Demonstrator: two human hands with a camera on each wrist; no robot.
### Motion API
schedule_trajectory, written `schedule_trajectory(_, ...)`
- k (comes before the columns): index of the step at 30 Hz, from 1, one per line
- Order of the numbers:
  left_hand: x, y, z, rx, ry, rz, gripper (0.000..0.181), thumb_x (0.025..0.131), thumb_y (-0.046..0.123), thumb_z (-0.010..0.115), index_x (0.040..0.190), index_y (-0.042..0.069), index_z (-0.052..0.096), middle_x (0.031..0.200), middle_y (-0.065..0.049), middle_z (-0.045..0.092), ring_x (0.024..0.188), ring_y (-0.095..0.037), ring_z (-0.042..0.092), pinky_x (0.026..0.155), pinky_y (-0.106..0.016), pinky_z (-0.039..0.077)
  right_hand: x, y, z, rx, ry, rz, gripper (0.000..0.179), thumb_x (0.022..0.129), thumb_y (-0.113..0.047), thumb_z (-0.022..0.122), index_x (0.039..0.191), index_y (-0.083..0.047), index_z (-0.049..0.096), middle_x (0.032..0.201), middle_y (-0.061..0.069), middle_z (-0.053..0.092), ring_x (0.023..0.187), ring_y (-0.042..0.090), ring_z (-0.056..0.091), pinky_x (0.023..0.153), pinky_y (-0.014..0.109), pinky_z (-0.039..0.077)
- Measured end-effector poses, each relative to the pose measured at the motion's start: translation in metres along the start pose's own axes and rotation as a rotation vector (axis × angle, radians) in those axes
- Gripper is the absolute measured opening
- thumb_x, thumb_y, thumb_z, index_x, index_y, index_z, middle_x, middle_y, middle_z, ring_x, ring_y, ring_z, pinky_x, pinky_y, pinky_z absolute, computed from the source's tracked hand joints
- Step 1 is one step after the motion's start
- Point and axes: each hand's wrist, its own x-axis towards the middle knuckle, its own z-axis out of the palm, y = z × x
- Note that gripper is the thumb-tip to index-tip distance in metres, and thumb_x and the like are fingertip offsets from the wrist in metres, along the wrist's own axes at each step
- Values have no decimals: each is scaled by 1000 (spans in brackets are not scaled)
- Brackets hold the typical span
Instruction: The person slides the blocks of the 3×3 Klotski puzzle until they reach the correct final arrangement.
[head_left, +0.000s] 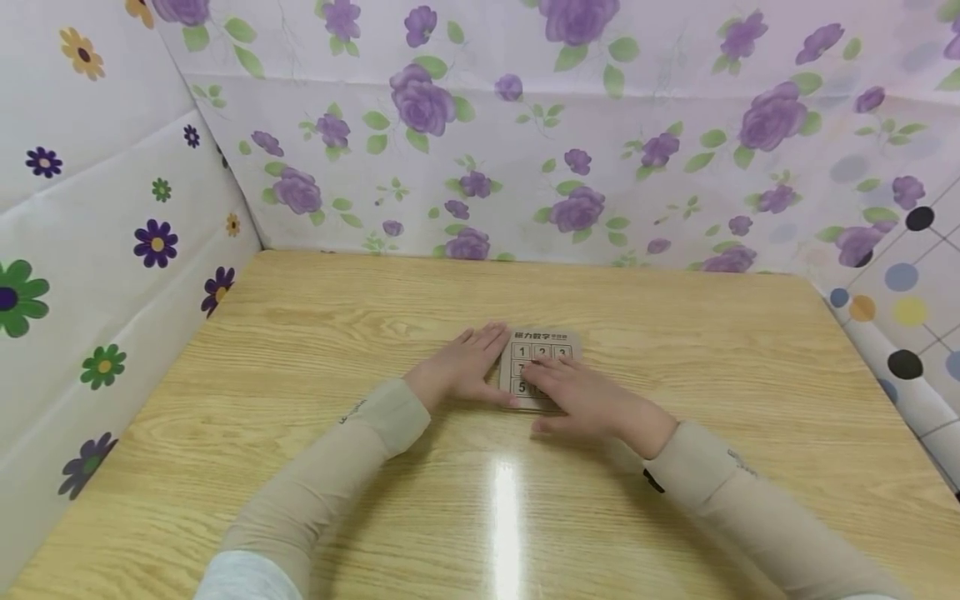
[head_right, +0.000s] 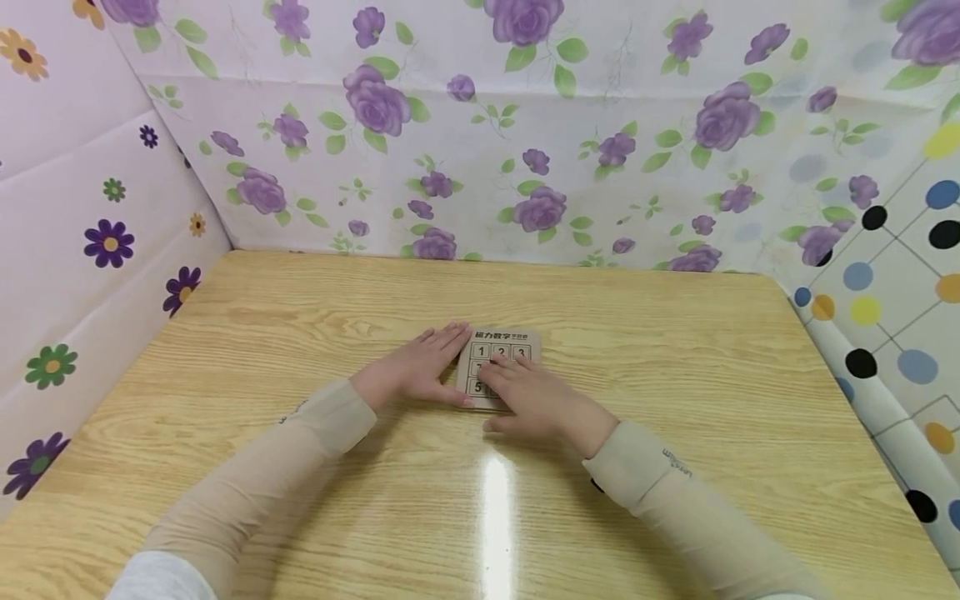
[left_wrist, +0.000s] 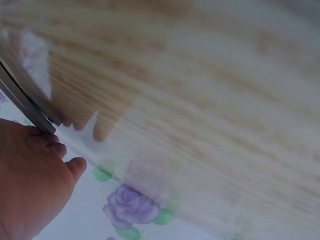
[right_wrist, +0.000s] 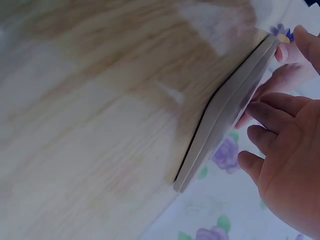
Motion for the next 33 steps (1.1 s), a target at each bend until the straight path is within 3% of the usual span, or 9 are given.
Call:
schedule_trajectory(5, 0, 0, 0, 4, -2, -1, 117, 76, 77, 52, 153, 8, -2, 161, -7, -3, 148, -20, -4, 121, -39, 1, 1, 0, 1, 9, -12, 7, 78, 90, -48, 59, 147, -2, 32, 153, 15, 31, 144, 34, 22, 118, 52, 15)
schedule_trajectory(18, 1, 0, 0, -10, -4, -4, 118, 75, 77, 54, 153, 7, -2, 161, -8, -2, 148, -19, -4, 121, -39, 1, -17, 13, 1, -18, 15, 41, 75, 89, -44, 62, 145, -1, 36, 150, 16, 37, 142, 34, 26, 117, 54, 19)
schedule_trajectory(29, 0, 0, -1, 9, -5, 3, 117, 77, 76, 53, 153, 6, -2, 161, -10, -2, 148, -21, -2, 121, -41, 3, -17, -1, 7, -27, 30, -84, 74, 89, -43, 62, 143, 1, 38, 148, 16, 41, 141, 35, 29, 117, 54, 20)
schedule_trajectory(33, 1, 1, -1, 17, -7, 1, 117, 77, 77, 52, 153, 7, -2, 161, -9, -2, 148, -21, -2, 121, -41, 3, -16, -7, 7, -18, 7, -87, 73, 89, -43, 61, 144, 1, 38, 148, 16, 40, 142, 34, 28, 118, 52, 18)
